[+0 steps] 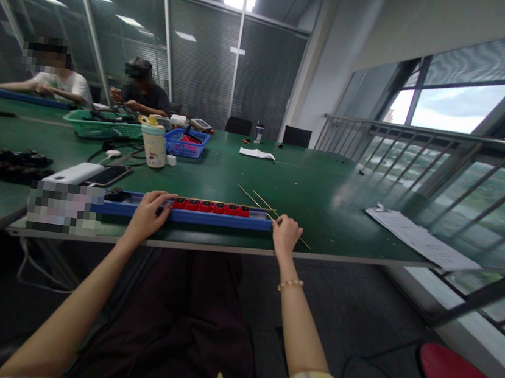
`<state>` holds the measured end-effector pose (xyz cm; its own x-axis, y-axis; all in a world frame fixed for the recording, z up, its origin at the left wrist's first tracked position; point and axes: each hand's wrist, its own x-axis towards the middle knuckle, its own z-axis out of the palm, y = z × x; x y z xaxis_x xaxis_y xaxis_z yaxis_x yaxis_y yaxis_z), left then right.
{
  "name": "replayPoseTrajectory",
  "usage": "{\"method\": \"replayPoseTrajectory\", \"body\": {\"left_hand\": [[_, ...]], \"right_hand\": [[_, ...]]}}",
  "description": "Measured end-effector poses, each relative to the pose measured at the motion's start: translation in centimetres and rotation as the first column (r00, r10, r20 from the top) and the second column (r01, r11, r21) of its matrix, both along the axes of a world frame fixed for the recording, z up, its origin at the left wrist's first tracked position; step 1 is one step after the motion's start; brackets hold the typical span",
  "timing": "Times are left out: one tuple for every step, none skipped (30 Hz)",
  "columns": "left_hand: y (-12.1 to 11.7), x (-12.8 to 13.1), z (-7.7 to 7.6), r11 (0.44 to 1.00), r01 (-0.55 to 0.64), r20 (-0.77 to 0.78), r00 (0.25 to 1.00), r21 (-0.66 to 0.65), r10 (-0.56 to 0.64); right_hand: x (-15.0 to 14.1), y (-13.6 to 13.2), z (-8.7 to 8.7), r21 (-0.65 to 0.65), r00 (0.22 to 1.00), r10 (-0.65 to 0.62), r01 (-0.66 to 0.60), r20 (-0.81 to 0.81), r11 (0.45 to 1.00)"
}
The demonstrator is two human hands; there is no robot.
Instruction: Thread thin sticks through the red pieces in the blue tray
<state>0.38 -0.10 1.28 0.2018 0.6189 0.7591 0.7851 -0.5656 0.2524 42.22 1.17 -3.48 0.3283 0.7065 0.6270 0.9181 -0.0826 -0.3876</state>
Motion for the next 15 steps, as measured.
{"method": "replayPoseTrajectory", "body": {"left_hand": [[0.0,0.0,0.0,1.000,-0.001,-0.001,1.000,-0.002,0.001],[0.1,0.0,-0.1,1.000,-0.002,-0.001,1.000,-0.002,0.002],[0.1,0.0,-0.1,1.000,-0.002,-0.001,1.000,-0.002,0.002],[0.1,0.0,-0.1,1.000,-0.003,-0.001,1.000,-0.002,0.003],[0.1,0.0,-0.1,1.000,-0.003,0.000,1.000,-0.001,0.003],[0.1,0.0,-0.1,1.000,-0.003,0.001,1.000,-0.001,0.003],[0.0,0.0,-0.1,1.000,-0.002,0.001,1.000,-0.001,0.002],[0.0,0.0,-0.1,1.000,-0.002,0.001,1.000,-0.001,0.002],[-0.1,0.0,-0.1,1.000,-0.001,0.001,1.000,-0.001,0.001],[-0.1,0.0,0.0,1.000,0.000,0.001,1.000,-0.003,0.000],[-0.1,0.1,0.0,1.000,-0.001,0.002,1.000,-0.005,0.001],[-0.2,0.1,0.0,1.000,-0.001,0.003,1.000,-0.007,0.001],[-0.2,0.1,0.1,1.000,-0.002,0.004,1.000,-0.007,0.002],[-0.2,0.1,0.1,1.000,-0.001,0.004,1.000,-0.007,0.002],[-0.2,0.1,0.1,1.000,0.000,0.004,1.000,-0.004,0.000]], "right_hand": [[0.0,0.0,0.0,-0.022,1.000,0.004,-0.004,0.018,1.000],[-0.1,0.0,0.1,-0.037,0.999,0.007,-0.005,0.034,0.999],[-0.2,-0.1,0.2,-0.049,0.999,0.008,-0.006,0.048,0.999],[-0.3,-0.2,0.3,-0.062,0.998,0.009,-0.005,0.061,0.998],[-0.4,-0.3,0.4,-0.078,0.997,0.006,0.000,0.073,0.997],[-0.5,-0.3,0.6,-0.102,0.996,-0.001,0.010,0.085,0.995],[-0.6,-0.4,0.8,-0.135,0.995,-0.012,0.025,0.098,0.991],[-0.8,-0.5,1.0,-0.173,0.993,-0.027,0.046,0.113,0.984],[-0.9,-0.6,1.3,-0.213,0.991,-0.046,0.072,0.127,0.974],[-1.0,-0.7,1.5,-0.246,0.988,-0.064,0.097,0.140,0.965],[-1.2,-0.8,1.7,-0.270,0.986,-0.080,0.119,0.149,0.955],[-1.3,-0.9,1.8,-0.287,0.983,-0.095,0.137,0.155,0.948],[-1.4,-1.0,1.9,-0.297,0.981,-0.108,0.152,0.158,0.943],[-1.4,-1.1,2.0,-0.301,0.980,-0.121,0.165,0.159,0.939],[-1.5,-1.2,2.0,-0.302,0.979,-0.131,0.174,0.156,0.937]]}}
